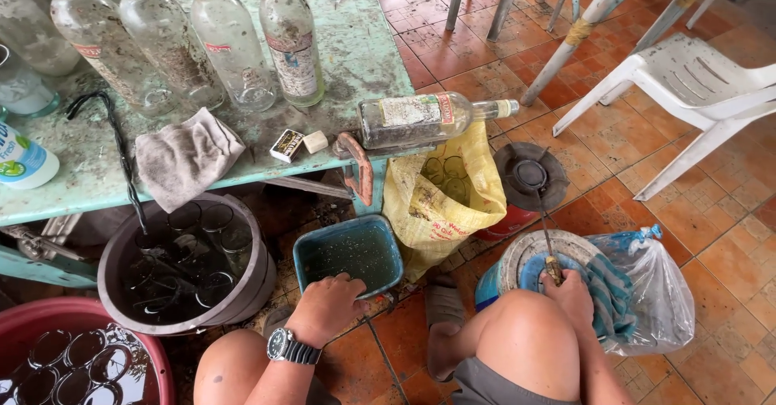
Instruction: Cleaning and preparing glass bottles for cutting by washing them in water and wiping them with a cloth.
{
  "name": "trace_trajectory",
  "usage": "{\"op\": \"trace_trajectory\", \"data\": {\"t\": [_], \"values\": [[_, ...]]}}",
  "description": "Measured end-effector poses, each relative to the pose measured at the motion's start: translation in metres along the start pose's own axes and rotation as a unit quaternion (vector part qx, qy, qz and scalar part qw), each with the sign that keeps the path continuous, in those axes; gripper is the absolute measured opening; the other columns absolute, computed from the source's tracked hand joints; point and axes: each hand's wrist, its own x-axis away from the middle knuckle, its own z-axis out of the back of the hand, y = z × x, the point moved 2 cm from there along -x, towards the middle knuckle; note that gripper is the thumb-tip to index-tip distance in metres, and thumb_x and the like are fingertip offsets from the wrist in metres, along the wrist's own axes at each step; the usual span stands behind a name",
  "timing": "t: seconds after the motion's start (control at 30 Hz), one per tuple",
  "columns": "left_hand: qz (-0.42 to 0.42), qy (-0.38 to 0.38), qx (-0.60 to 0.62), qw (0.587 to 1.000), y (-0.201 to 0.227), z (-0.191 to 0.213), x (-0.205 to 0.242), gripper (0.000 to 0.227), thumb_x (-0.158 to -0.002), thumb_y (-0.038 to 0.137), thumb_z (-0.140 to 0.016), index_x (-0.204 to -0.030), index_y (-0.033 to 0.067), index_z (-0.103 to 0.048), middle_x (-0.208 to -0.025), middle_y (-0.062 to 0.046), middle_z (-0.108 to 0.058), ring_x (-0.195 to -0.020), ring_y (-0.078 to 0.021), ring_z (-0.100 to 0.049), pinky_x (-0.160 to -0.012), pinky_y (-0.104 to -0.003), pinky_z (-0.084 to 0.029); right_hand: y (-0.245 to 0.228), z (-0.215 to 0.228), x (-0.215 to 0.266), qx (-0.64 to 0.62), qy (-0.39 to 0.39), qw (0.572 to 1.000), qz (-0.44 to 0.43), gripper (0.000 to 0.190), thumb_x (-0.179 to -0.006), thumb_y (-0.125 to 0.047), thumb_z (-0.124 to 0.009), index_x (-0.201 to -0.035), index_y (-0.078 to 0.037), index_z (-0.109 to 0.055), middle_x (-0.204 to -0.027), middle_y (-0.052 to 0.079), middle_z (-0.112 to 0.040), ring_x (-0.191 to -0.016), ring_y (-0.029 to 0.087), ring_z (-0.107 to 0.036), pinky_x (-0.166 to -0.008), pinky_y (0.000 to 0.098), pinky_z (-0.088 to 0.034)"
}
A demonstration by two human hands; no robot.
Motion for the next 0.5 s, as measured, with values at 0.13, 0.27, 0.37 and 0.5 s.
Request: {"op": "trace_trajectory", "data": {"t": [0.13,0.27,0.37,0.5], "values": [[0.003,-0.007,-0.001,1.0,0.001,0.003,-0.001,0.028,-0.101,0.038,-0.058,-0.121,0.0198,-0.064,-0.11,-0.008,-0.064,-0.099,-0.0346,-0.065,-0.079,-0.05,-0.05,0.004,-0.003,-0.005,-0.003,0.0,1.0,-0.003,0.063,-0.096,-0.053,-0.055,-0.14,-0.007,-0.052,-0.129,0.019,-0.068,-0.119,0.039,-0.063,-0.092,0.0541,-0.05],[0.019,-0.039,0.004,0.999,0.006,0.01,0.001,0.032,-0.102,0.041,-0.055,-0.126,0.02,-0.061,-0.117,-0.008,-0.062,-0.107,-0.0337,-0.062,-0.086,-0.049,-0.05,0.008,-0.009,-0.009,-0.007,0.002,1.0,0.001,0.062,-0.096,-0.052,-0.056,-0.138,-0.007,-0.053,-0.127,0.019,-0.068,-0.117,0.04,-0.063,-0.092,0.0546,-0.05],[0.032,-0.076,0.017,0.996,0.018,0.035,0.01,0.032,-0.103,0.038,-0.054,-0.128,0.0201,-0.062,-0.12,-0.007,-0.062,-0.107,-0.0319,-0.063,-0.084,-0.048,-0.052,0.012,-0.016,-0.02,-0.021,0.016,0.999,0.024,0.059,-0.093,-0.049,-0.059,-0.134,-0.007,-0.057,-0.124,0.02,-0.07,-0.116,0.041,-0.064,-0.093,0.054,-0.048],[0.06,-0.128,0.018,0.99,0.027,0.051,0.015,0.03,-0.103,0.042,-0.052,-0.123,0.0206,-0.062,-0.119,-0.007,-0.063,-0.107,-0.0321,-0.065,-0.08,-0.048,-0.054,0.03,-0.028,-0.034,-0.042,0.043,0.996,0.058,0.054,-0.088,-0.047,-0.063,-0.126,-0.009,-0.061,-0.125,0.019,-0.069,-0.119,0.042,-0.062,-0.097,0.0525,-0.045]]}}
